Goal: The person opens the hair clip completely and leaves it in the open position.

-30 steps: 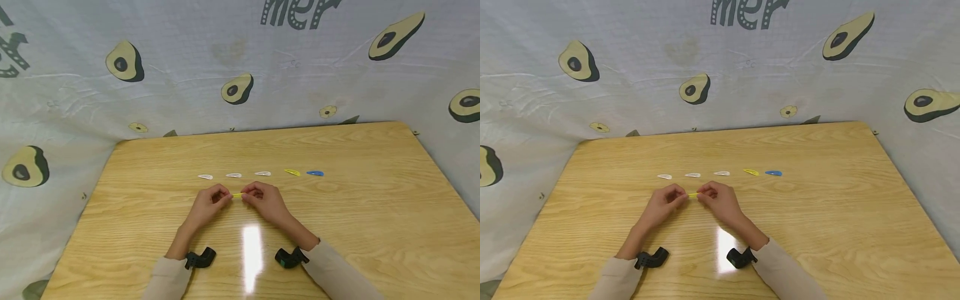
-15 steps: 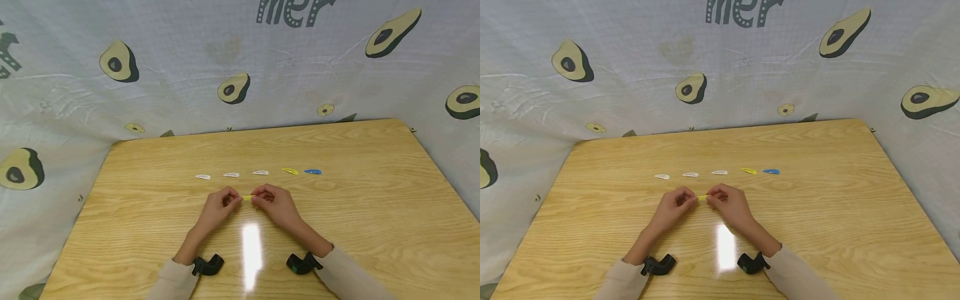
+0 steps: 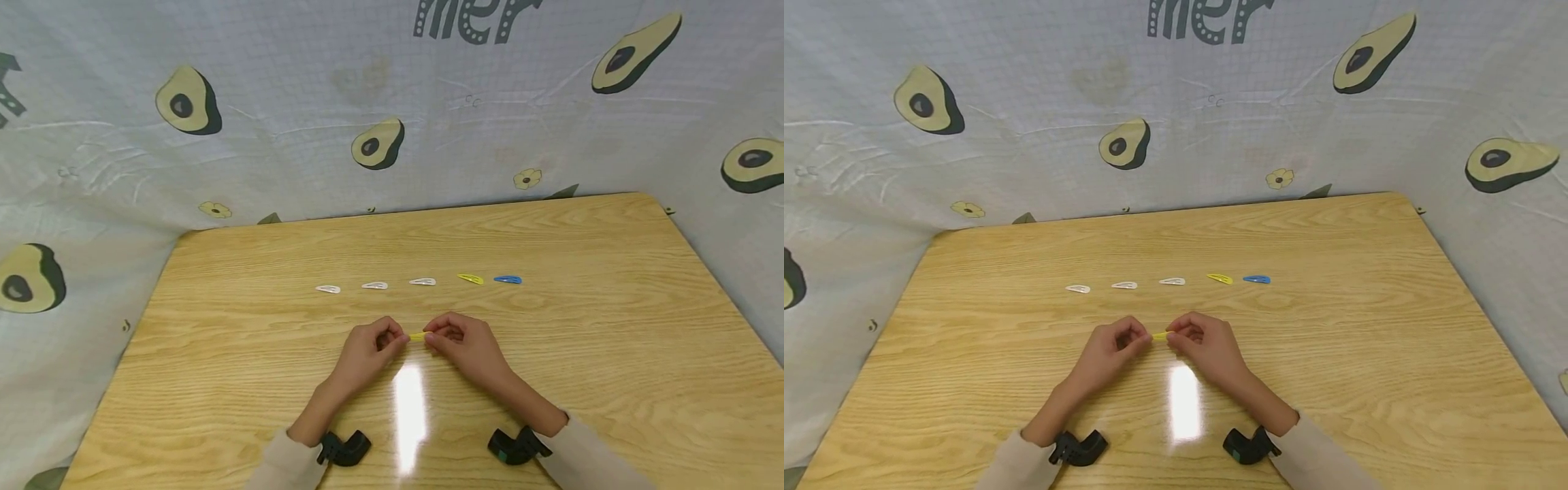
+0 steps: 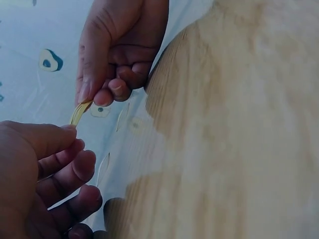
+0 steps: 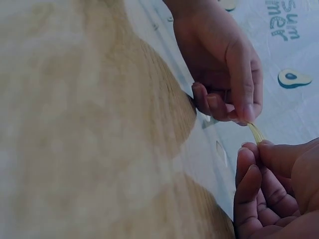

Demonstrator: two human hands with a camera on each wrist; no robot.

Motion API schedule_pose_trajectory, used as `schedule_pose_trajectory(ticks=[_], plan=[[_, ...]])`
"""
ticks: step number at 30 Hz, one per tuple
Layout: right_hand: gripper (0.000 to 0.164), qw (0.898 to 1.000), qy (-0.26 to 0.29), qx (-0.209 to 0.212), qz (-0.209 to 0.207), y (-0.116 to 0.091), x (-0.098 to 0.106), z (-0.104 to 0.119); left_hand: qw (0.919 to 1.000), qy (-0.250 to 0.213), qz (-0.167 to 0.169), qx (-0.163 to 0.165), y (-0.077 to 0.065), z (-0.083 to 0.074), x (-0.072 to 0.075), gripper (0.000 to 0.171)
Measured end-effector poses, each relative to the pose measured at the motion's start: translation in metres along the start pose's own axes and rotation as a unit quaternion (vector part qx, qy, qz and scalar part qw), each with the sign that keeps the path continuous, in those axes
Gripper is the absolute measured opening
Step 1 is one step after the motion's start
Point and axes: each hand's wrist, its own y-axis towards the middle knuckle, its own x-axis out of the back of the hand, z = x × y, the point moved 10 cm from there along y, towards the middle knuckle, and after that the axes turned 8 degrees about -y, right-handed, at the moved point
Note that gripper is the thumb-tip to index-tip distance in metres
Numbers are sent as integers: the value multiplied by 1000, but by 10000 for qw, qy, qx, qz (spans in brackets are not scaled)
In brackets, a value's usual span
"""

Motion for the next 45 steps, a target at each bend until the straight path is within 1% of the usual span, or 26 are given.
schedule_pose_trajectory(ticks=[3,6,9,11,14,18,25,31,36,41,45], plan=[[21,10000,-29,54,79,-7,2,-1,9996,222,122,-132,-2,-3,-5,11],[21,9999,35,87,118,-13,3,-3,9979,517,187,-352,-6,-7,-10,11],[21,9998,57,152,110,-18,5,-4,9952,804,146,-533,-8,-10,-13,11],[21,9998,87,160,101,-20,6,-6,9945,853,118,-602,-9,-11,-15,10],[20,9995,162,218,129,-24,6,-6,9951,757,112,-622,-9,-13,-17,9],[19,9993,270,191,160,-26,7,-6,9959,631,116,-636,-10,-14,-19,8],[18,9990,357,200,195,-27,7,-5,9942,762,-72,-758,-11,-15,-20,7],[18,9997,99,151,149,-26,8,-7,9915,822,-274,-972,-14,-16,-18,6],[17,9999,-36,69,123,-25,7,-9,9904,766,-297,-1112,-15,-16,-17,6],[16,9998,-44,37,191,-25,8,-9,9876,783,-303,-1327,-16,-19,-18,7],[16,9997,31,24,237,-25,8,-9,9832,828,-421,-1568,-17,-23,-17,8]])
